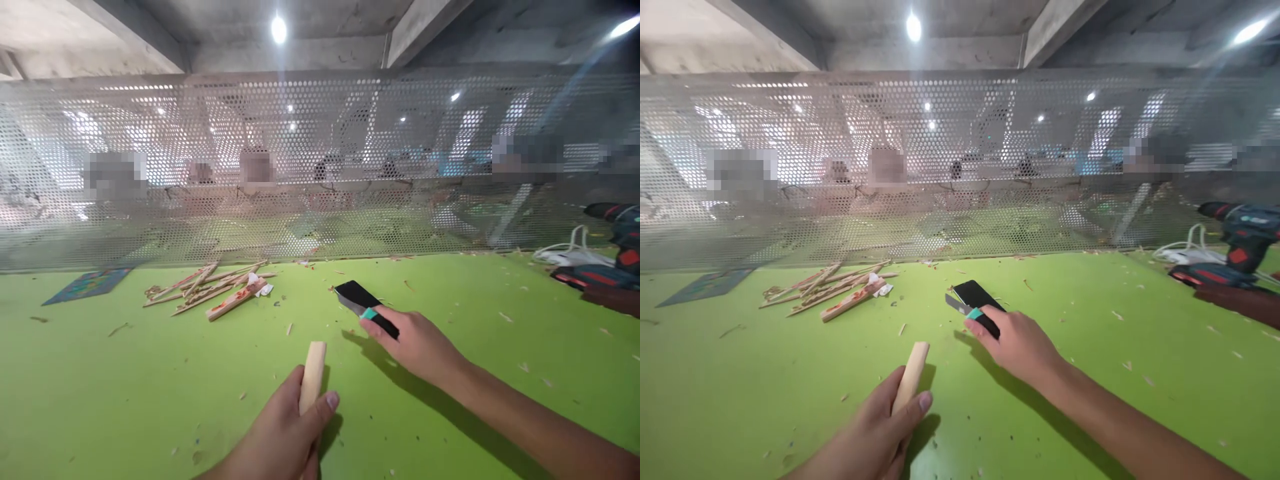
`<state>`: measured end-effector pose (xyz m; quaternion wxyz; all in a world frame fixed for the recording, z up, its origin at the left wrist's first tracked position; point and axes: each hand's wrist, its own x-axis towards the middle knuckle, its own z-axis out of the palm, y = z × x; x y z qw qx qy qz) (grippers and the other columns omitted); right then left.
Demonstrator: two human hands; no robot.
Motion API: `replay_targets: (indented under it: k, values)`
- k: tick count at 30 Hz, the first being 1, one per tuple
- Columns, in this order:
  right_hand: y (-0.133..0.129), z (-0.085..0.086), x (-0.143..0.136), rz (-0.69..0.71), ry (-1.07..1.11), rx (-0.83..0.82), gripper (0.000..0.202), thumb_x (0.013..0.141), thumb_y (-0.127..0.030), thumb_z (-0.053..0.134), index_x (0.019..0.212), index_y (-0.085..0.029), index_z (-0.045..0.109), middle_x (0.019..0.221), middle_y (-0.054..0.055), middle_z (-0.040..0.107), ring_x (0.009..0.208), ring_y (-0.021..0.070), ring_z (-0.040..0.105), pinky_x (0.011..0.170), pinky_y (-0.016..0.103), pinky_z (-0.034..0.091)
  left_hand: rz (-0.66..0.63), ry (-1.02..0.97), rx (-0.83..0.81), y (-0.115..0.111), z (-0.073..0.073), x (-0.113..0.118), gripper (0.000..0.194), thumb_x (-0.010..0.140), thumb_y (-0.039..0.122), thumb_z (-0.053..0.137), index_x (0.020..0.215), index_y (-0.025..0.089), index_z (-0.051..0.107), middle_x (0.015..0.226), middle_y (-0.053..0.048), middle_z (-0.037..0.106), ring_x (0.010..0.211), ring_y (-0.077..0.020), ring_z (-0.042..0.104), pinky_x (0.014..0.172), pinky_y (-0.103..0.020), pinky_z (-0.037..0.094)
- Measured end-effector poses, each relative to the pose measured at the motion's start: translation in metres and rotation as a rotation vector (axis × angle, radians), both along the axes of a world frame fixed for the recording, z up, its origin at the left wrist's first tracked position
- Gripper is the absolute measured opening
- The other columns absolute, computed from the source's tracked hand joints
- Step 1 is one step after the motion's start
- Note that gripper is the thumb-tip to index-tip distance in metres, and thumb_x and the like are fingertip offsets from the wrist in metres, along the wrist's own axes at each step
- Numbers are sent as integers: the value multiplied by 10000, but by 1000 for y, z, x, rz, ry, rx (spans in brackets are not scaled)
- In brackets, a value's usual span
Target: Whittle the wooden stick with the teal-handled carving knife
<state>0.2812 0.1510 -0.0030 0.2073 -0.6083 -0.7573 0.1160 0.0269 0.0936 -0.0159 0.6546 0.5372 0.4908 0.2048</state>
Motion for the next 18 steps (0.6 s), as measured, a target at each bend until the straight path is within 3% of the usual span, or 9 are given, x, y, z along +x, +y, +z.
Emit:
replay_targets:
  k: [4, 10, 14, 18]
  values:
    - [-12, 3, -15, 167, -21, -17, 539, 1034, -642, 397, 979, -190, 686, 621, 22, 650, 480, 163, 548, 456, 255, 291, -22, -21, -17, 3, -4, -1, 510, 971, 572, 544, 1249, 158, 437, 465, 114, 461, 347, -84, 425, 359, -174, 375]
    - [-26, -5, -27, 437, -84, -67, 507, 996, -669, 480, 832, -211, 624, 673, -2, 642, 546, 141, 522, 514, 254, 258, -3, -137, -8, 3, -15, 1, 510, 911, 594, 631, 1176, 194, 459, 612, 94, 527, 338, -68, 462, 331, -182, 358]
    - [-31, -6, -30, 438, -105, -37, 531, 994, -687, 456, 817, -210, 610, 660, -5, 628, 544, 140, 499, 517, 263, 235, 14, -113, 21, 3, -13, 4, 511, 890, 603, 647, 1134, 186, 479, 519, 124, 449, 331, -74, 432, 328, -172, 339]
    - [-21, -10, -26, 378, -79, -21, 528, 1005, -676, 445, 873, -211, 658, 681, 10, 662, 547, 154, 554, 510, 253, 285, -27, -58, 0, 2, -7, 3, 450, 955, 563, 548, 1173, 176, 478, 450, 119, 445, 319, -88, 419, 322, -169, 354]
